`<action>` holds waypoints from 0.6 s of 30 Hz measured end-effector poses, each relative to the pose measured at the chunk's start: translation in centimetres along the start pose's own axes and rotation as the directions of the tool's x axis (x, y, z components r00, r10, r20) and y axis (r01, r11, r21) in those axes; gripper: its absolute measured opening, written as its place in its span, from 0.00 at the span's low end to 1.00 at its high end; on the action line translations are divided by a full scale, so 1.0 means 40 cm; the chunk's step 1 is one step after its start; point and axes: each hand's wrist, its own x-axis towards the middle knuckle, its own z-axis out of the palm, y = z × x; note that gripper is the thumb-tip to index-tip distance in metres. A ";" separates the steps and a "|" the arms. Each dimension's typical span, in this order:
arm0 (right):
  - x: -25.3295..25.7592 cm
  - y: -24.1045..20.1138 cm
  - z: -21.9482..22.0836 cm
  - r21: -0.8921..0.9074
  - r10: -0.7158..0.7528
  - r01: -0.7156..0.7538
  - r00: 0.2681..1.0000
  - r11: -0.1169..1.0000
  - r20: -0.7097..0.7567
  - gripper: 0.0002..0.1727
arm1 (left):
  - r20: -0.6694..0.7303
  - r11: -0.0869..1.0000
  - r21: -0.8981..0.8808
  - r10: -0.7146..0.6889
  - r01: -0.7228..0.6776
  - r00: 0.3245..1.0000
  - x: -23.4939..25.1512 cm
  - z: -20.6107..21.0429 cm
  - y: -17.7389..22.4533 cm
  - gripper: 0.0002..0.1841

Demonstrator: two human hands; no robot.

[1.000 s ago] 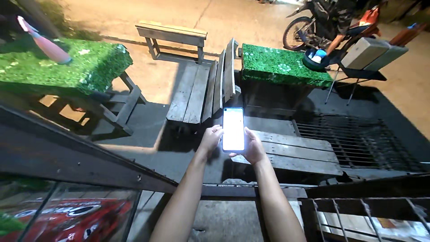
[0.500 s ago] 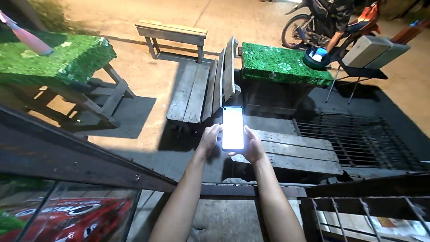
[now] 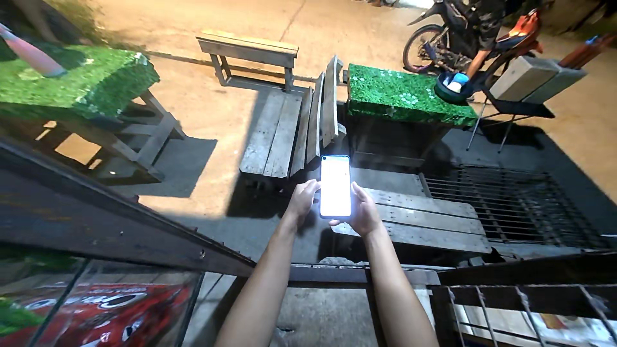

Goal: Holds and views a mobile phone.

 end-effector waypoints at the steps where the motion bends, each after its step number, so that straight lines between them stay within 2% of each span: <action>1: 0.000 -0.001 0.001 -0.001 -0.001 0.001 1.000 1.000 -0.002 0.34 | 0.004 1.000 -0.002 0.000 0.000 1.000 0.001 -0.001 0.000 0.25; 14: -0.005 -0.006 0.002 -0.046 0.005 -0.002 0.998 0.999 0.070 0.36 | -0.063 1.000 -0.005 0.005 -0.005 0.998 0.012 0.002 0.012 0.24; 18: -0.005 -0.001 0.002 -0.104 0.030 -0.020 0.995 0.994 0.096 0.36 | -0.149 0.997 -0.053 0.044 -0.053 0.988 0.012 0.001 0.011 0.24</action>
